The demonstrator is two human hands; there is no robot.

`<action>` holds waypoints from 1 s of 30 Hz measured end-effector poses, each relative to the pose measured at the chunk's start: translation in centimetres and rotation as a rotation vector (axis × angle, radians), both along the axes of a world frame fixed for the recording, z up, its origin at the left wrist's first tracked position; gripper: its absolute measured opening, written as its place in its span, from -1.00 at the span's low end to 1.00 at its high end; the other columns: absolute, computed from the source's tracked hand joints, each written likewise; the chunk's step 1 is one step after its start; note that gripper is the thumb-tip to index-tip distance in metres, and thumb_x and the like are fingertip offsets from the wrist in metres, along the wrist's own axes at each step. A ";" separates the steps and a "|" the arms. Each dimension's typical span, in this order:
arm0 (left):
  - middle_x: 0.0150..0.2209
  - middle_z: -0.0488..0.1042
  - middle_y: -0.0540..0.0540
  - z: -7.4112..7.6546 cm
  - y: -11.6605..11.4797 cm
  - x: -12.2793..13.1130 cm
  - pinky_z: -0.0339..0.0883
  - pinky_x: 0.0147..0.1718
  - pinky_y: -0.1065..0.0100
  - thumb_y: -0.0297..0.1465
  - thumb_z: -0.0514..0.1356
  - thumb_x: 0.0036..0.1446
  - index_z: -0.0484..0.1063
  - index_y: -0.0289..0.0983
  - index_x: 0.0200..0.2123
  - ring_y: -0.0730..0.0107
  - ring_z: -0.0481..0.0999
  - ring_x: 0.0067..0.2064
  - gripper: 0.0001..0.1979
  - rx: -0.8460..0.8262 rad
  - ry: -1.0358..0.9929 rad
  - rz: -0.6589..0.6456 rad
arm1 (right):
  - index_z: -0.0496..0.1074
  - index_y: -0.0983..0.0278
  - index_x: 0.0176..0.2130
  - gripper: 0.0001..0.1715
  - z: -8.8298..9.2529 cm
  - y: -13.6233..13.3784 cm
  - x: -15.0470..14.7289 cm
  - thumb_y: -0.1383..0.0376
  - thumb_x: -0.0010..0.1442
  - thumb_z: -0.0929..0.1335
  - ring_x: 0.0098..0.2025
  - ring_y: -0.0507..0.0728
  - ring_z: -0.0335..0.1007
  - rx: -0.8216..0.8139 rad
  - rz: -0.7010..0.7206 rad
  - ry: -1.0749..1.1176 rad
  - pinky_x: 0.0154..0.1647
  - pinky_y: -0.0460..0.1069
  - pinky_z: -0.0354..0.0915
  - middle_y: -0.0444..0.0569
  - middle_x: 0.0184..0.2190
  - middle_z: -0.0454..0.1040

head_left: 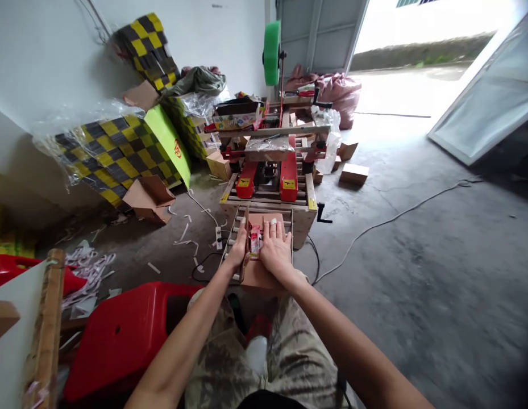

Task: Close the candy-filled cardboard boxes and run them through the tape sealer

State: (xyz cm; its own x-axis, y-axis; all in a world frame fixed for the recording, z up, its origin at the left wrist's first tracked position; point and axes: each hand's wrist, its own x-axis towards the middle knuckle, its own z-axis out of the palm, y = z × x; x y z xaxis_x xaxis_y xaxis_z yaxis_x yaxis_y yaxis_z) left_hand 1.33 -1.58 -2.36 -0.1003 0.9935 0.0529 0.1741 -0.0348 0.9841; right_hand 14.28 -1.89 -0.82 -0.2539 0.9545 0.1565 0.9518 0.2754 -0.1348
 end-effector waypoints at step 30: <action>0.35 -0.14 -0.14 -0.4 -0.7 0.5 -0.11 0.26 0.21 -0.36 -0.08 0.25 0.17 -0.28 0.21 0.25 -0.02 0.32 -0.53 0.096 0.545 -0.053 | 0.00 0.44 0.28 -0.40 -0.3 0.5 1.3 0.35 0.29 0.06 0.33 0.26 -0.25 -0.012 0.079 0.126 0.24 0.23 -0.09 0.18 0.30 -0.09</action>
